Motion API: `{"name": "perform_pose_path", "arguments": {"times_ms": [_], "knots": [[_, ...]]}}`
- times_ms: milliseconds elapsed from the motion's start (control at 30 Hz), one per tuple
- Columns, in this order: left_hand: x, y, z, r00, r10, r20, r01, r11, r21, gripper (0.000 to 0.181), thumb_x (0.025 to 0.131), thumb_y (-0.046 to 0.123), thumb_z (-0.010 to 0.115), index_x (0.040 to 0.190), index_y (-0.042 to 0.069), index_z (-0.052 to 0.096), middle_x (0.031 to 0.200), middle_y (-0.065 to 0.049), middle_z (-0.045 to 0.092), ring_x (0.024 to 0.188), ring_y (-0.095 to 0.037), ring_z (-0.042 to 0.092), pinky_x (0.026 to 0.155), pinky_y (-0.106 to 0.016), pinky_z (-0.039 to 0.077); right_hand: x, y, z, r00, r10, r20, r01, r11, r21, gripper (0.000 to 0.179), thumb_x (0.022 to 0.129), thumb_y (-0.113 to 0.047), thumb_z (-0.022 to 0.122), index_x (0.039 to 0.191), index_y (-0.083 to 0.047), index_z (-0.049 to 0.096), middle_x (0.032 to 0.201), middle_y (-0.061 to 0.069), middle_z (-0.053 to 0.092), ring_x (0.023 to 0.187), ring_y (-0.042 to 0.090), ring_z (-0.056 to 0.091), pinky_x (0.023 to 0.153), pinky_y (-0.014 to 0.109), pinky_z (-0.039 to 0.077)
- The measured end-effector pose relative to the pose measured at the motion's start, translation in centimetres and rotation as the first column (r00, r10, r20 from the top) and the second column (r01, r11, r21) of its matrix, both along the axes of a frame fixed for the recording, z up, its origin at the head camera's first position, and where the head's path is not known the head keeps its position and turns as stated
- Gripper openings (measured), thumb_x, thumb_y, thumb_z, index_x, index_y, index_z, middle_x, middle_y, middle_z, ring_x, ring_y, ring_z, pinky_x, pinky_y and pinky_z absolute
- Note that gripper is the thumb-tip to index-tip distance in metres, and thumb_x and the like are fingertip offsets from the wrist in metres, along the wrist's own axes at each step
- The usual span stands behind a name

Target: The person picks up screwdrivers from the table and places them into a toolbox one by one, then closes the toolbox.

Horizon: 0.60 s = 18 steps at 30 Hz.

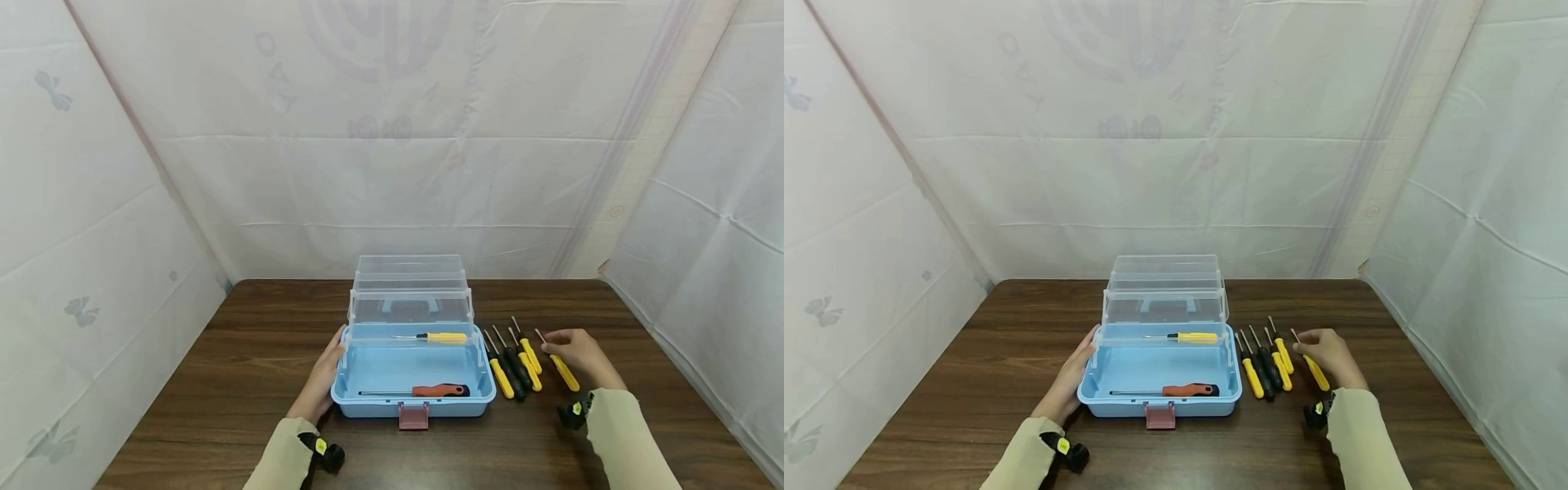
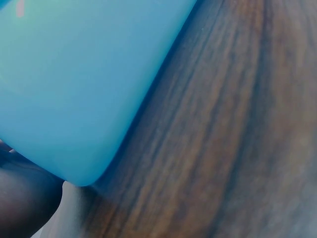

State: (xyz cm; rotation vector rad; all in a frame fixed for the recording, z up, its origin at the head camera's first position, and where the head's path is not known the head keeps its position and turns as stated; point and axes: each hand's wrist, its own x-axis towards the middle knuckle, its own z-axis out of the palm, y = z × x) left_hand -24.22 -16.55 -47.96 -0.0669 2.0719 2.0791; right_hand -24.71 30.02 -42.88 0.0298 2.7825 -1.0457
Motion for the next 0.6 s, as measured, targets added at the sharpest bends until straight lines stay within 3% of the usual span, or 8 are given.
{"name": "perform_pose_path", "arguments": {"times_ms": [200, 600], "knots": [[0.1, 0.0, 0.1, 1.0, 0.002, 0.008, -0.002, 1.0, -0.011, 0.052, 0.106, 0.03, 0.025, 0.156, 0.028, 0.01, 0.163, -0.009, 0.003, 0.149, -0.035, 0.004, 0.117, -0.057, 0.011, 0.1, 0.5, -0.2, 1.0, -0.006, 0.02, 0.005, 1.0, 0.026, 0.047, 0.095, -0.026, 0.058, 0.124, 0.011, 0.057, 0.126, 0.034, 0.055, 0.11, 0.046, 0.057, 0.084, 0.052, 0.051], [0.0, 0.0, 0.1, 1.0, -0.003, -0.001, 0.003, 1.0, 0.002, 0.052, 0.106, 0.029, 0.025, 0.156, 0.026, 0.01, 0.163, -0.009, 0.004, 0.149, -0.035, 0.004, 0.118, -0.056, 0.011, 0.4, 1.5, -1.1, 0.996, 0.03, 0.082, -0.027, 0.999, -0.029, 0.052, 0.095, -0.022, 0.059, 0.127, 0.017, 0.049, 0.127, 0.038, 0.051, 0.108, 0.047, 0.058, 0.082, 0.049, 0.055]]}}
